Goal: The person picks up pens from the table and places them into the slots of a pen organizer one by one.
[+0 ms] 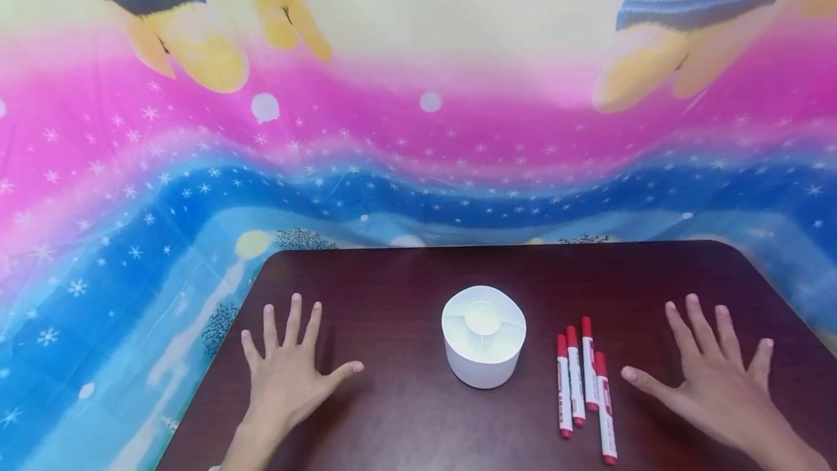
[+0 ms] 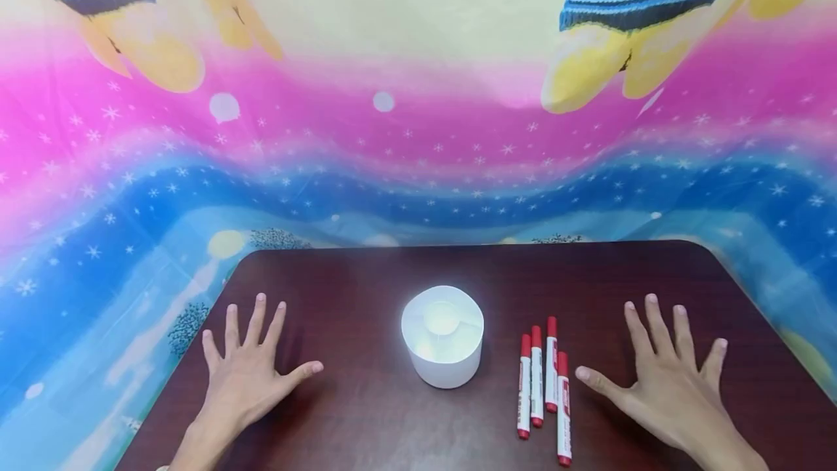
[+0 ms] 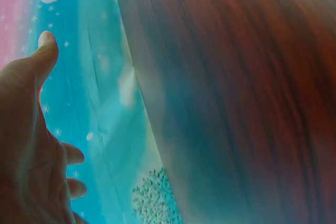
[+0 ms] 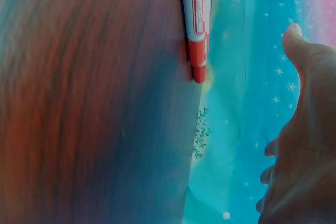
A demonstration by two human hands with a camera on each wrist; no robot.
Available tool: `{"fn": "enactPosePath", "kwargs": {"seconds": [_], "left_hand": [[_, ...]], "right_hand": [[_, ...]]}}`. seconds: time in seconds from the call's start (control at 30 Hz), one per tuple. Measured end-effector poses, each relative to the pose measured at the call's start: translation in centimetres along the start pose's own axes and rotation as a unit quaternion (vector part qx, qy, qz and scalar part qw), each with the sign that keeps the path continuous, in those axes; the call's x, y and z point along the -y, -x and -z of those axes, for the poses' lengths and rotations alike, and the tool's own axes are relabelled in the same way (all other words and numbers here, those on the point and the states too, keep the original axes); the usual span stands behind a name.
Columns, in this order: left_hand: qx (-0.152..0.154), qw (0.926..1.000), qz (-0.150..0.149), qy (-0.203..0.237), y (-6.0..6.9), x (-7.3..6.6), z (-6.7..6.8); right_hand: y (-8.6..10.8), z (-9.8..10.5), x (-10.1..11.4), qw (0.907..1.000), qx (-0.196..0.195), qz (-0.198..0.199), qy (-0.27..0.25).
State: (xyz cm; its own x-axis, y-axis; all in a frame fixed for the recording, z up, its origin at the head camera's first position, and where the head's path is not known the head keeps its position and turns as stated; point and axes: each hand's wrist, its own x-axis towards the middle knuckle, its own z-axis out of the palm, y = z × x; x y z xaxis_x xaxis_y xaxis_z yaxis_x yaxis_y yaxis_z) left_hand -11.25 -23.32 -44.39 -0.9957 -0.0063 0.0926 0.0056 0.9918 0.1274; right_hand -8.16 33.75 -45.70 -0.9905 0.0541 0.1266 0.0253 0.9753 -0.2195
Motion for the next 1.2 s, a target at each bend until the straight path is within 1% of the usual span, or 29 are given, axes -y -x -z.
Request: {"fn": "enactPosePath", "kwargs": {"seconds": [0.07, 0.23, 0.47, 0.6, 0.73, 0.87, 1.07, 1.2], "left_hand": [[0.005, 1.0, -0.005, 0.007, -0.2, -0.8, -0.2], [0.001, 0.9995, -0.022, 0.022, -0.8, -2.9, -0.8], [0.004, 0.9976, -0.052, 0.046, -1.6, -5.9, -1.4], [0.005, 0.9962, -0.068, 0.053, -1.8, -7.3, -1.4], [0.007, 0.9945, -0.084, 0.062, -2.1, -8.4, -1.3], [0.008, 0.9909, -0.101, 0.088, -2.5, -9.5, -1.1], [0.01, 0.9841, -0.131, 0.12, -2.8, -10.7, -0.8], [0.007, 0.9806, -0.145, 0.132, -2.9, -11.2, -0.6]], "right_hand": [[0.1, -0.4, 0.2, 1.0, 0.003, 0.003, -0.007], [0.3, -1.1, 0.8, 0.9995, 0.011, 0.013, -0.027], [0.5, -1.5, 1.8, 0.9961, 0.057, 0.019, -0.065], [0.6, -1.8, 2.1, 0.9922, 0.069, 0.025, -0.1], [0.6, -2.0, 2.2, 0.988, 0.086, 0.026, -0.126], [0.5, -2.1, 2.4, 0.986, 0.103, 0.025, -0.128], [0.6, -1.8, 2.8, 0.9809, 0.142, 0.004, -0.133], [0.8, -1.5, 2.9, 0.9762, 0.142, -0.01, -0.164]]}}
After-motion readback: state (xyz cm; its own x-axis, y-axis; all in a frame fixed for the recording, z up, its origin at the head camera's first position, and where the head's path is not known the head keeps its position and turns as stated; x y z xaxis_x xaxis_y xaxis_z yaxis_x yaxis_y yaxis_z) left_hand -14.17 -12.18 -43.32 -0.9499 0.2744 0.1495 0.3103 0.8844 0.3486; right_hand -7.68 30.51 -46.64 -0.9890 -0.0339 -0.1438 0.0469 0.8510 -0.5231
